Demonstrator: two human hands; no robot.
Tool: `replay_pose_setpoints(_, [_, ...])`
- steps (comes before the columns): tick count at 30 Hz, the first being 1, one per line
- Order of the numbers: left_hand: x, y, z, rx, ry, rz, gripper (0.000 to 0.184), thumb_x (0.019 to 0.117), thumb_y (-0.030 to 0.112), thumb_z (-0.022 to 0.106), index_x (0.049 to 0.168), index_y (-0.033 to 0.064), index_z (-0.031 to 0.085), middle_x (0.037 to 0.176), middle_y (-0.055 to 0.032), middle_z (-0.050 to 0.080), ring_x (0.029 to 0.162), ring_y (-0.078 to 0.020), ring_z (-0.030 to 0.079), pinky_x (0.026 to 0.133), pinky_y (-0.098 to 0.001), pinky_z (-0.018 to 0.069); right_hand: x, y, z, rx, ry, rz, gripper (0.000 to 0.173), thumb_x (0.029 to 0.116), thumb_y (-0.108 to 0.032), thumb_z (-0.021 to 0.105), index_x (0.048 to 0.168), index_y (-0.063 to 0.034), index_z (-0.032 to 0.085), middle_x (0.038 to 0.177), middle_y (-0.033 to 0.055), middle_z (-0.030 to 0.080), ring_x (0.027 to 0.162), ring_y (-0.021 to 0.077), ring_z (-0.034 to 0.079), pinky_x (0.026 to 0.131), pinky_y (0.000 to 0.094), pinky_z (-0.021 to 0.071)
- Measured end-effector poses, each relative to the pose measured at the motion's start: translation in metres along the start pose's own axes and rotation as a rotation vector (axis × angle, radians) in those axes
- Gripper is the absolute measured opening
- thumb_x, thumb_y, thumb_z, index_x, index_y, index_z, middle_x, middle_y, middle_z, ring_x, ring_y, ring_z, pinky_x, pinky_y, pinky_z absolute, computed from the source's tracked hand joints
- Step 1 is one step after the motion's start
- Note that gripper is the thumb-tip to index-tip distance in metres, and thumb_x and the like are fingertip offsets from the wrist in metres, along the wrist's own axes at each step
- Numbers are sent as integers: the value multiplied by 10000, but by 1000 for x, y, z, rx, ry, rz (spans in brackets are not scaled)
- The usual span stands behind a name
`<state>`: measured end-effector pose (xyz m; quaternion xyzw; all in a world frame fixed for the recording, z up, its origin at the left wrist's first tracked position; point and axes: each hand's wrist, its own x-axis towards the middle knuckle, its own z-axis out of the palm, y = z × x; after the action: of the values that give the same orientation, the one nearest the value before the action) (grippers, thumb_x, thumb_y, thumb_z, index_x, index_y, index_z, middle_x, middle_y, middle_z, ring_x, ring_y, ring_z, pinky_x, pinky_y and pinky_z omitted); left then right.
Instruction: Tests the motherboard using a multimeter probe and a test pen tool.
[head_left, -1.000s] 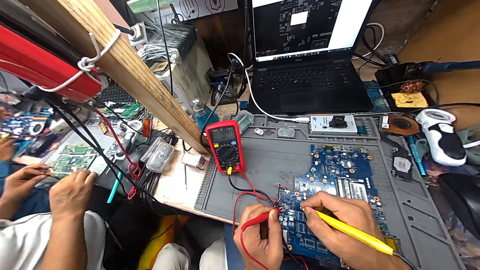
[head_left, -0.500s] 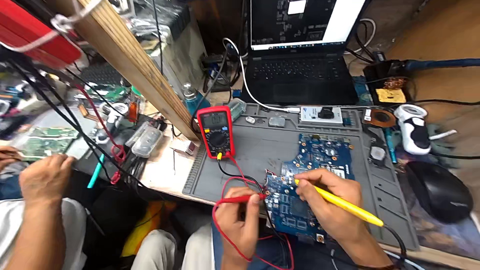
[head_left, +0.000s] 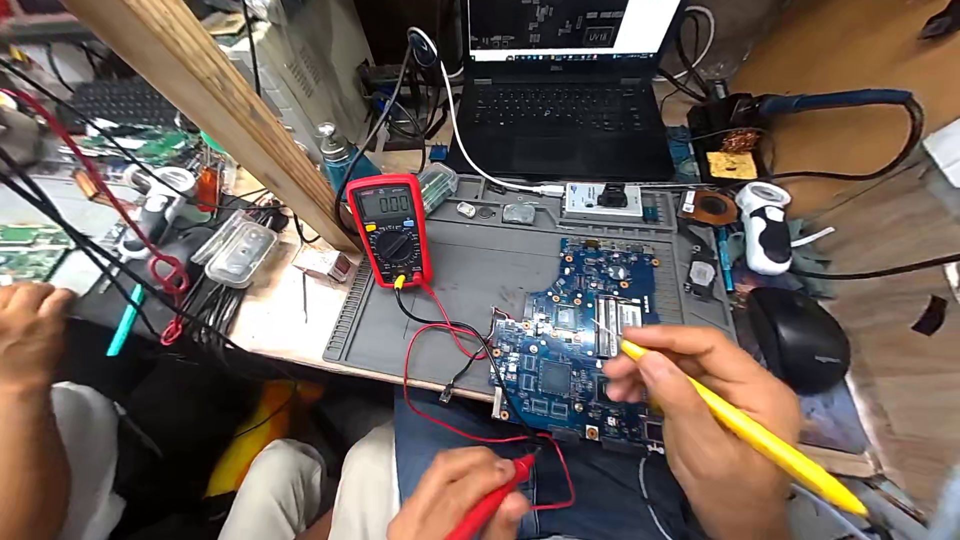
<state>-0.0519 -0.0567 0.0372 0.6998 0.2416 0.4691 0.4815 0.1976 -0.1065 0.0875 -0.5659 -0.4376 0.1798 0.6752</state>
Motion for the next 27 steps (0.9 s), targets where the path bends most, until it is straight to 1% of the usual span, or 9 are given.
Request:
replay_pose_setpoints(3, [-6, -4, 26, 47, -27, 33, 216, 921, 162, 782, 1119, 79, 753, 1083, -68, 727, 981, -191, 714, 846, -343, 637, -26, -7, -2, 68, 91, -18, 248, 1028, -252, 608, 1122, -41, 698, 799, 115, 725, 632, 234, 708, 546, 338, 627])
replay_pose_setpoints(5, [-2, -8, 41, 109, -39, 66, 213, 912, 156, 789, 1106, 72, 762, 1082, -64, 729, 1001, -185, 712, 864, -336, 634, -37, -12, -1, 68, 102, -21, 240, 1030, -250, 607, 1125, -50, 701, 803, 100, 728, 647, 219, 711, 572, 322, 631])
replay_pose_setpoints(8, [7, -14, 55, 173, -78, 104, 200, 916, 167, 785, 1091, 70, 769, 1077, -58, 728, 989, -168, 712, 846, -315, 636, -40, -15, -2, 54, 119, -52, 235, 1037, -244, 599, 1136, -57, 700, 806, 87, 729, 652, 206, 715, 576, 307, 632])
replay_pose_setpoints(11, [12, -13, 57, 191, -111, 103, 194, 927, 173, 774, 1089, 66, 765, 1071, -54, 724, 982, -159, 709, 842, -306, 632, -35, -18, -5, 37, 125, -69, 239, 1032, -238, 599, 1142, -50, 699, 803, 96, 726, 642, 219, 710, 564, 311, 630])
replay_pose_setpoints(14, [17, -13, 45, 210, -55, 79, 170, 940, 187, 755, 1074, 83, 762, 1054, -45, 727, 972, -159, 707, 829, -313, 629, -31, -19, -8, 27, 142, -64, 250, 1024, -258, 619, 1135, -49, 701, 799, 98, 726, 633, 225, 714, 547, 317, 635])
replay_pose_setpoints(16, [21, -17, 32, 255, -40, 72, 165, 958, 204, 728, 1082, 98, 752, 1057, -37, 716, 965, -154, 704, 805, -307, 631, -31, -17, -9, 18, 151, -67, 252, 1020, -267, 625, 1129, -54, 704, 793, 95, 725, 628, 222, 711, 532, 313, 628])
replay_pose_setpoints(18, [18, -22, 19, 281, 1, 78, 164, 966, 208, 716, 1092, 105, 745, 1058, -37, 713, 966, -161, 705, 809, -312, 632, -32, -16, -9, 19, 140, -59, 251, 1022, -265, 624, 1132, -53, 701, 800, 93, 726, 629, 219, 710, 536, 311, 627])
replay_pose_setpoints(22, [5, -20, -7, 278, 86, 58, 175, 977, 208, 703, 1119, 107, 722, 1050, -38, 692, 882, -161, 703, 747, -307, 638, -33, -12, -9, 19, 104, -29, 230, 1023, -257, 611, 1136, -76, 698, 829, 67, 732, 645, 200, 712, 550, 293, 626])
replay_pose_setpoints(27, [-1, -28, -6, 263, 141, 54, 174, 975, 188, 707, 1112, 83, 725, 1058, -68, 695, 856, -172, 711, 698, -301, 646, -32, -9, -8, 48, 68, -16, 232, 1021, -254, 611, 1141, -73, 694, 802, 72, 727, 642, 207, 709, 550, 296, 622])
